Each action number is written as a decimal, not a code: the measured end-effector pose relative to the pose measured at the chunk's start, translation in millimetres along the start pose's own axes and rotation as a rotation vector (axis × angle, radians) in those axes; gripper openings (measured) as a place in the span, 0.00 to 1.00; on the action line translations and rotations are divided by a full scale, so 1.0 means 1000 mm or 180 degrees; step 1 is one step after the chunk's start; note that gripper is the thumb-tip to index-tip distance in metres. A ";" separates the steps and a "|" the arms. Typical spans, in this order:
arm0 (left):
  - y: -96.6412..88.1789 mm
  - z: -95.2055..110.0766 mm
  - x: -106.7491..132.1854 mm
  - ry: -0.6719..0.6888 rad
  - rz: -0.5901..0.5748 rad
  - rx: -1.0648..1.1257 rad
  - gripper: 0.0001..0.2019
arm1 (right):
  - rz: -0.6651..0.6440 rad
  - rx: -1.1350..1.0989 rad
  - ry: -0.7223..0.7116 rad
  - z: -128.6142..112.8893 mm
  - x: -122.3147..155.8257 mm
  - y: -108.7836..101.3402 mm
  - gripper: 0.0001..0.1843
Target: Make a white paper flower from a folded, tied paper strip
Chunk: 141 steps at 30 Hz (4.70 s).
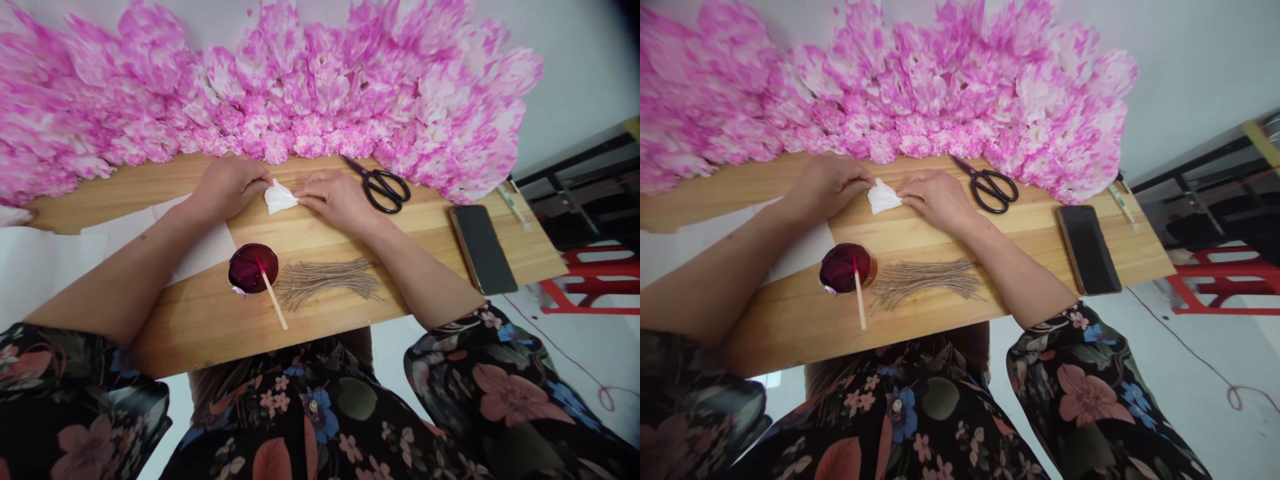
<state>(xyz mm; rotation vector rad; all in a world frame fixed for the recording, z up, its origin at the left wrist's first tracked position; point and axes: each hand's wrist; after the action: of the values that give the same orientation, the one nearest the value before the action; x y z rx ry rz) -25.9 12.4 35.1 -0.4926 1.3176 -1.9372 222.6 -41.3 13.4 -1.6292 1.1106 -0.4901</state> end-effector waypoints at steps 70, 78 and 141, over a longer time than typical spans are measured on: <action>0.025 0.017 0.007 0.0174 0.0389 -0.0272 0.17 | 0.0347 -0.2508 0.0647 -0.010 -0.009 0.009 0.49; 0.025 0.011 0.006 0.0272 0.0311 -0.0261 0.18 | 0.0106 -0.0488 -0.0011 0.003 -0.001 -0.002 0.36; 0.027 0.011 -0.005 0.0217 0.0319 0.0356 0.11 | -0.1093 -0.0401 0.0443 -0.053 0.090 -0.054 0.05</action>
<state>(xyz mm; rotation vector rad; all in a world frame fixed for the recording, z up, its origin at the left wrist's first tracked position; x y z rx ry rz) -5.7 3.6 15.6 -0.3024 1.2438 -1.9467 247.9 -144.6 62.4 -1.9330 0.9802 -0.7790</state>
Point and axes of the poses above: each hand's wrist, its own x-axis away from the middle knuckle, its own y-axis out of the palm, z = x × y, and after that the axes turned 6 degrees about x, right-handed
